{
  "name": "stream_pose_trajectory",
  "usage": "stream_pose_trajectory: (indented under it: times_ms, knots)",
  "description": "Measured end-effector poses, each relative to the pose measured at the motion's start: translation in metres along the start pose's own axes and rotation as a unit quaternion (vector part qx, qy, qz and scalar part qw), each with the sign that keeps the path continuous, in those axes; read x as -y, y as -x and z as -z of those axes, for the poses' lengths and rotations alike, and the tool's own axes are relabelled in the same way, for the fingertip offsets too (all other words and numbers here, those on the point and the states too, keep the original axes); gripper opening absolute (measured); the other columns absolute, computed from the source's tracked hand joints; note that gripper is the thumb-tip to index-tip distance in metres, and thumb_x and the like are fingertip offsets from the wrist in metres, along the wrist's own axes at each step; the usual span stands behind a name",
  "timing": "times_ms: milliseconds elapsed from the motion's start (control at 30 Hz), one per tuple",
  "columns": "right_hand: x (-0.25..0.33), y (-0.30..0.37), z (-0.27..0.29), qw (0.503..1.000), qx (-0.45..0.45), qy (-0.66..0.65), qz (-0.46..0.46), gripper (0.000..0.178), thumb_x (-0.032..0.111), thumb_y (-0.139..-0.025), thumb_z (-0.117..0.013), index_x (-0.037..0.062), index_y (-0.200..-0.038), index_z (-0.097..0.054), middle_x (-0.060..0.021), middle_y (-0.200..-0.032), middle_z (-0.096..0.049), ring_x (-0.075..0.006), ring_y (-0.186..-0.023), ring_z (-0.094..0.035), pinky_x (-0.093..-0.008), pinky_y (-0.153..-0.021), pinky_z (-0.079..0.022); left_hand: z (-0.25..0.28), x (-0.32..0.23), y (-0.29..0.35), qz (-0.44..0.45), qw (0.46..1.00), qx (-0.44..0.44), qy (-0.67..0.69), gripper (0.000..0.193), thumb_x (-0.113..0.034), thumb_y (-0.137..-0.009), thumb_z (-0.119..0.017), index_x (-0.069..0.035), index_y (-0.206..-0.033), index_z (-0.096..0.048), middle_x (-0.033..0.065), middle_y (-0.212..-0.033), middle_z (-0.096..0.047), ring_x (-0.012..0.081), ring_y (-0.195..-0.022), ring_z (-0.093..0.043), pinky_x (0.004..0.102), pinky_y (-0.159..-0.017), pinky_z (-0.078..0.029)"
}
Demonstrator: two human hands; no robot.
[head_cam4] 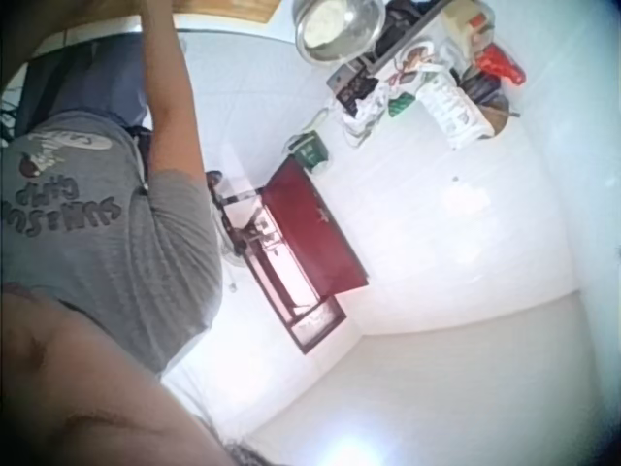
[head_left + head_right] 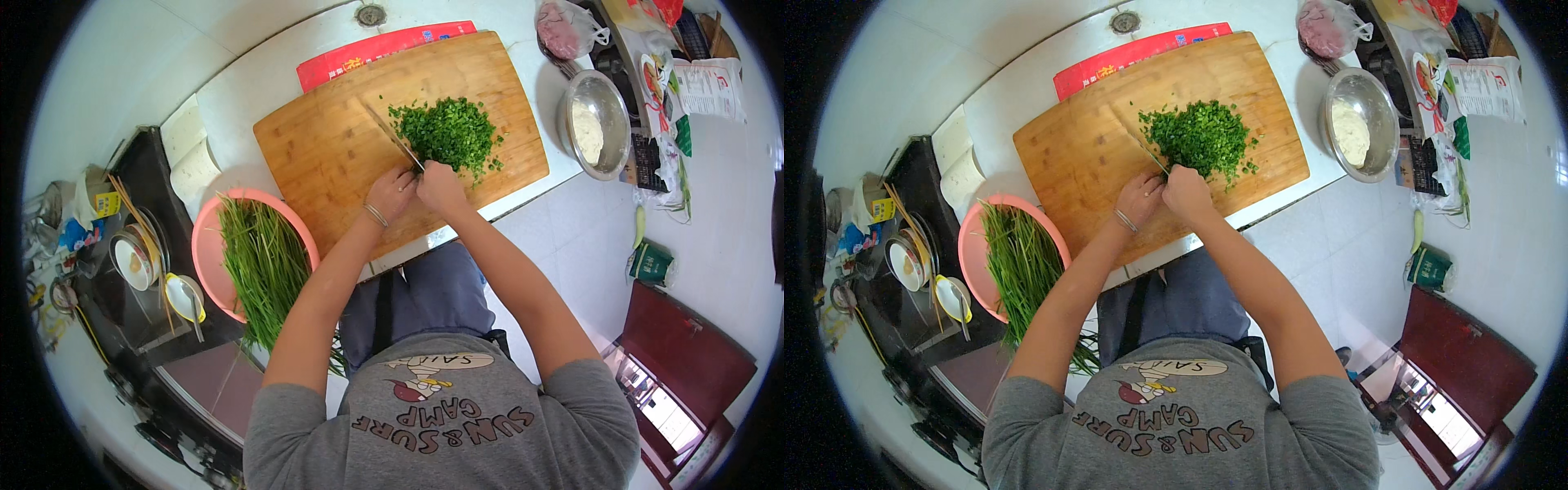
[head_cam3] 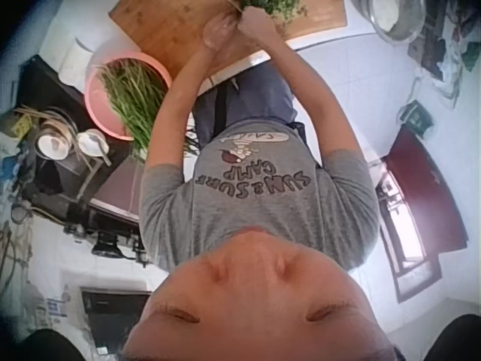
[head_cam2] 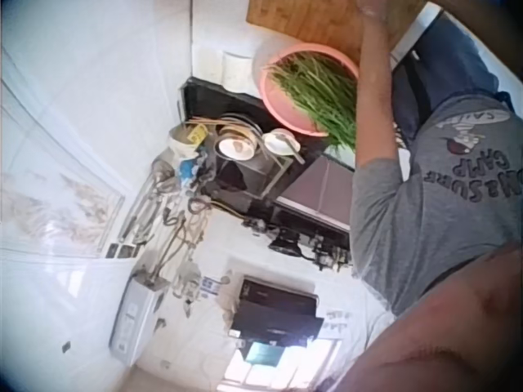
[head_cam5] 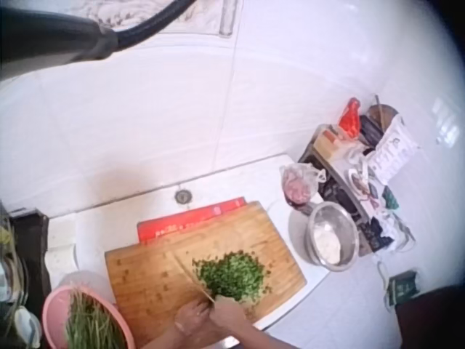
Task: The person chops green onions on a wooden cutting board using a cleaver. They gather the chopped pieces into a pile, then retrieve more green onions from a pink basin to continue chopping.
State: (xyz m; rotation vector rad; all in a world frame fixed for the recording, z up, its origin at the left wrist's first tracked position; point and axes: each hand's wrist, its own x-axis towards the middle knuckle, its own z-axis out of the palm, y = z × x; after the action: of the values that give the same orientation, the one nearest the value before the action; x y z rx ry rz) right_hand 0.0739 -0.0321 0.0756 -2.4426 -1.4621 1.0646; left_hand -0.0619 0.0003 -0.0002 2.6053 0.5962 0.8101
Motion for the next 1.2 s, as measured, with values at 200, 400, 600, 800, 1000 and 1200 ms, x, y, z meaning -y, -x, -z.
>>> stream_pose_trajectory:
  times_ms: [200, 400, 600, 800, 1000, 1200]
  knots:
    - [-0.026, 0.010, -0.006, 1.000, -0.011, -0.006, -0.009, 0.017, 0.012, -0.076, -0.055, -0.0030, -0.083, -0.060, -0.0275, -0.085, -0.062, -0.0426, -0.083, -0.061, -0.0490, -0.075, -0.050, -0.003, -0.003, 0.007, 0.006, 1.000, -0.020, -0.016, 0.020, -0.009, -0.070, -0.056, -0.005, -0.089, -0.061, 0.0096, -0.094, -0.061, 0.0248, -0.092, -0.058, 0.0340, -0.076, -0.050]
    - [-0.016, 0.033, 0.001, 0.996, 0.043, 0.057, -0.046, 0.019, 0.011, -0.076, -0.055, -0.0031, -0.084, -0.063, -0.0293, -0.087, -0.062, -0.0427, -0.084, -0.061, -0.0478, -0.076, -0.050, 0.008, -0.002, 0.002, 0.012, 1.000, 0.011, -0.017, 0.021, -0.009, -0.070, -0.056, -0.006, -0.090, -0.060, 0.0087, -0.093, -0.060, 0.0242, -0.091, -0.057, 0.0335, -0.075, -0.050]
    - [-0.004, 0.009, -0.003, 1.000, 0.016, 0.005, -0.007, 0.019, 0.012, -0.076, -0.055, -0.0037, -0.084, -0.062, -0.0290, -0.085, -0.062, -0.0430, -0.083, -0.061, -0.0486, -0.075, -0.050, 0.008, 0.003, 0.004, -0.022, 0.999, 0.020, -0.016, 0.021, -0.009, -0.070, -0.057, -0.005, -0.090, -0.060, 0.0092, -0.095, -0.059, 0.0251, -0.089, -0.058, 0.0335, -0.073, -0.051]
    - [-0.036, -0.002, 0.003, 0.998, -0.061, -0.013, -0.009, 0.018, 0.014, -0.077, -0.055, -0.0026, -0.081, -0.060, -0.0285, -0.083, -0.062, -0.0432, -0.080, -0.061, -0.0501, -0.073, -0.050, -0.002, 0.001, -0.018, -0.023, 0.999, 0.023, -0.020, 0.018, -0.011, -0.071, -0.058, -0.006, -0.088, -0.060, 0.0066, -0.088, -0.056, 0.0226, -0.084, -0.055, 0.0306, -0.072, -0.050]
    - [-0.041, 0.019, 0.004, 0.998, -0.044, 0.042, -0.024, 0.018, 0.014, -0.078, -0.052, -0.0011, -0.082, -0.061, -0.0283, -0.083, -0.062, -0.0432, -0.080, -0.062, -0.0500, -0.072, -0.050, -0.010, 0.003, -0.017, -0.029, 0.999, 0.009, -0.020, 0.017, -0.012, -0.072, -0.058, -0.007, -0.088, -0.060, 0.0069, -0.090, -0.055, 0.0230, -0.086, -0.054, 0.0324, -0.074, -0.050]
    - [-0.032, 0.019, 0.003, 0.997, 0.010, 0.066, -0.044, 0.017, 0.013, -0.077, -0.054, -0.0013, -0.083, -0.061, -0.0283, -0.085, -0.062, -0.0432, -0.081, -0.062, -0.0493, -0.072, -0.051, -0.004, 0.004, -0.016, -0.037, 0.999, 0.015, -0.029, 0.017, -0.011, -0.072, -0.056, -0.007, -0.088, -0.060, 0.0076, -0.090, -0.055, 0.0235, -0.088, -0.055, 0.0324, -0.075, -0.050]
